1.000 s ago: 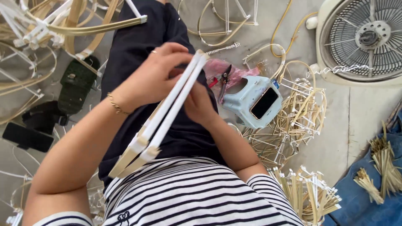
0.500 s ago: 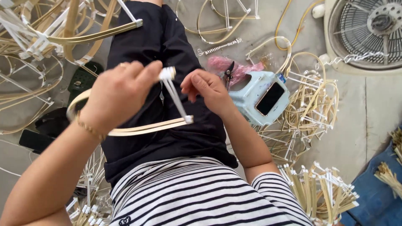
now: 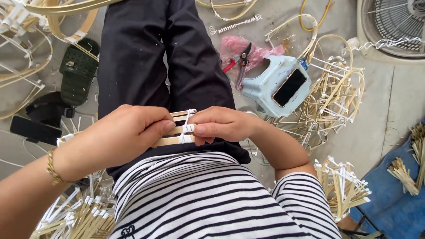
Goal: Assembling circular bamboo or wood frames using white plastic spacers and snips.
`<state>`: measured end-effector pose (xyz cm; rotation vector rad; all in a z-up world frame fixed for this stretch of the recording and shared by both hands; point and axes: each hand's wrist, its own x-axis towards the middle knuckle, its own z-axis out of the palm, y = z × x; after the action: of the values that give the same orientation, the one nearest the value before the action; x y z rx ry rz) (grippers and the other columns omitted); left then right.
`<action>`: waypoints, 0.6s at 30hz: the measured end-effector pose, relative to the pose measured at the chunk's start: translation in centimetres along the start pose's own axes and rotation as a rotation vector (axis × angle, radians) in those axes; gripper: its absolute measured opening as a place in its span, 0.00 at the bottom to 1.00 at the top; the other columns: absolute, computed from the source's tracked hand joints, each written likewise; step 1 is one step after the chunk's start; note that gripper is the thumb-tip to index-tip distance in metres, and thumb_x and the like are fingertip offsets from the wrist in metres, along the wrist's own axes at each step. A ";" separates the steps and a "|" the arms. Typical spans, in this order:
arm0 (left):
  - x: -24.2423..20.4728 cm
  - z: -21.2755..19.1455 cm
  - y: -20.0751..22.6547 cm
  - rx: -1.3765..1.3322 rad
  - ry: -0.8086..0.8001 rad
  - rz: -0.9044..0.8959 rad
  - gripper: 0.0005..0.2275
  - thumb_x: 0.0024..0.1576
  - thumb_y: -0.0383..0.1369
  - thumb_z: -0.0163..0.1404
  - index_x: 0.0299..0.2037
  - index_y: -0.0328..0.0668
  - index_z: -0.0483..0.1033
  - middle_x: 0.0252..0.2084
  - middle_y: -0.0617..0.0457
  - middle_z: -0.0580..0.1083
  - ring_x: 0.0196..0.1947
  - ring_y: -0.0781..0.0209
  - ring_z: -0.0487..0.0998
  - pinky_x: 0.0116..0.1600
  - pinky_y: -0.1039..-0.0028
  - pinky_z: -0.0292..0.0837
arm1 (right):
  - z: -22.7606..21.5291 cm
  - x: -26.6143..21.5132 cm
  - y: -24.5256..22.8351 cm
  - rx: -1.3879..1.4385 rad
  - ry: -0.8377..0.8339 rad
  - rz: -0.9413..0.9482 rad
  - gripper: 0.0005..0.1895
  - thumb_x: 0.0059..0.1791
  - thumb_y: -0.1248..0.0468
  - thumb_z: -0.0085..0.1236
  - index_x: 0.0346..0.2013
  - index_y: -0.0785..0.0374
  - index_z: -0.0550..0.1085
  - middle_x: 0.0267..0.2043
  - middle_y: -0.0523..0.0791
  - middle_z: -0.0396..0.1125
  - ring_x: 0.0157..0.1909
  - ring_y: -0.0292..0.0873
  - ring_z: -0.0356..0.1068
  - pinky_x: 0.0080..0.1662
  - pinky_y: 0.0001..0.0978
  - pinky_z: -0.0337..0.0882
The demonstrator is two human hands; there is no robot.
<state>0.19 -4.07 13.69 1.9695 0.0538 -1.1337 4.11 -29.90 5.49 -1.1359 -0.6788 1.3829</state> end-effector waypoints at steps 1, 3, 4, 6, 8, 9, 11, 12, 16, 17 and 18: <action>0.0 0.6 -0.5 0.000 0.001 -0.001 0.12 0.61 0.40 0.48 0.42 0.44 0.81 0.27 0.48 0.78 0.28 0.48 0.81 0.35 0.64 0.74 | -0.1 0.0 0.1 -0.001 -0.001 -0.001 0.21 0.62 0.53 0.41 0.36 0.66 0.72 0.33 0.40 0.65 0.34 0.33 0.62 0.39 0.26 0.65; 0.0 1.9 -1.3 0.088 0.240 0.374 0.10 0.56 0.39 0.52 0.41 0.45 0.81 0.27 0.49 0.79 0.27 0.49 0.80 0.32 0.63 0.74 | -0.4 -0.1 0.1 0.052 0.019 0.037 0.20 0.61 0.54 0.41 0.36 0.67 0.71 0.31 0.40 0.63 0.32 0.34 0.58 0.36 0.27 0.62; 0.1 2.3 -1.4 0.087 0.238 0.373 0.10 0.56 0.39 0.52 0.41 0.45 0.81 0.27 0.49 0.79 0.27 0.49 0.80 0.32 0.63 0.74 | -0.4 -0.1 -0.1 0.055 0.020 0.038 0.20 0.61 0.54 0.41 0.36 0.67 0.71 0.31 0.40 0.63 0.32 0.34 0.58 0.36 0.27 0.62; 0.3 3.3 -1.7 0.225 0.436 0.605 0.08 0.57 0.38 0.54 0.39 0.44 0.80 0.27 0.51 0.77 0.27 0.50 0.79 0.31 0.62 0.72 | -0.5 0.0 -0.5 0.070 0.039 0.078 0.18 0.59 0.57 0.43 0.34 0.68 0.71 0.29 0.40 0.62 0.31 0.34 0.56 0.36 0.28 0.60; 0.5 3.6 -1.6 0.269 0.481 0.624 0.08 0.57 0.38 0.55 0.38 0.45 0.80 0.25 0.52 0.76 0.25 0.51 0.78 0.29 0.62 0.72 | -0.5 0.1 -0.7 0.048 0.049 0.080 0.17 0.58 0.58 0.43 0.34 0.68 0.70 0.28 0.40 0.62 0.32 0.34 0.57 0.37 0.28 0.60; 0.6 3.7 -1.5 0.313 0.527 0.646 0.07 0.58 0.38 0.55 0.38 0.45 0.80 0.23 0.53 0.74 0.24 0.53 0.78 0.28 0.63 0.71 | -0.6 0.1 -0.8 0.023 0.060 0.082 0.16 0.58 0.59 0.43 0.33 0.69 0.70 0.28 0.40 0.61 0.32 0.34 0.57 0.37 0.29 0.61; 0.9 3.9 -1.5 0.347 0.532 0.637 0.06 0.58 0.38 0.56 0.36 0.46 0.80 0.22 0.54 0.73 0.23 0.54 0.77 0.27 0.63 0.70 | -0.6 0.3 -0.8 -0.016 0.074 0.084 0.16 0.58 0.59 0.43 0.32 0.68 0.69 0.28 0.40 0.61 0.32 0.34 0.57 0.38 0.29 0.61; 1.1 4.0 -1.5 0.381 0.540 0.629 0.06 0.58 0.38 0.56 0.35 0.46 0.79 0.21 0.54 0.72 0.22 0.55 0.76 0.26 0.64 0.69 | -0.7 0.3 -0.8 -0.057 0.086 0.085 0.17 0.57 0.59 0.43 0.31 0.68 0.69 0.27 0.40 0.61 0.32 0.34 0.58 0.38 0.29 0.62; 1.5 3.8 -1.3 0.422 0.520 0.614 0.06 0.58 0.37 0.56 0.33 0.47 0.78 0.21 0.54 0.71 0.22 0.55 0.76 0.26 0.63 0.69 | -0.9 0.6 0.9 -0.066 0.125 0.074 0.18 0.58 0.58 0.42 0.31 0.67 0.69 0.28 0.39 0.62 0.33 0.33 0.60 0.39 0.29 0.64; 2.0 3.4 -1.1 0.425 0.527 0.618 0.05 0.58 0.37 0.56 0.34 0.47 0.78 0.22 0.54 0.72 0.24 0.54 0.77 0.28 0.63 0.70 | -1.0 0.6 1.8 0.033 0.149 0.063 0.17 0.59 0.57 0.43 0.33 0.66 0.69 0.29 0.39 0.62 0.32 0.33 0.58 0.38 0.28 0.62; 2.5 3.1 -0.9 0.428 0.534 0.622 0.05 0.58 0.37 0.56 0.35 0.47 0.78 0.24 0.54 0.72 0.25 0.54 0.77 0.29 0.63 0.70 | -1.2 0.4 2.8 0.132 0.171 0.049 0.17 0.60 0.56 0.43 0.34 0.65 0.69 0.29 0.39 0.61 0.32 0.32 0.57 0.37 0.27 0.61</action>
<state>-0.86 -6.50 10.60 2.3719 -0.5240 -0.2091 4.13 -30.24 2.45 -1.1559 -0.4337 1.3335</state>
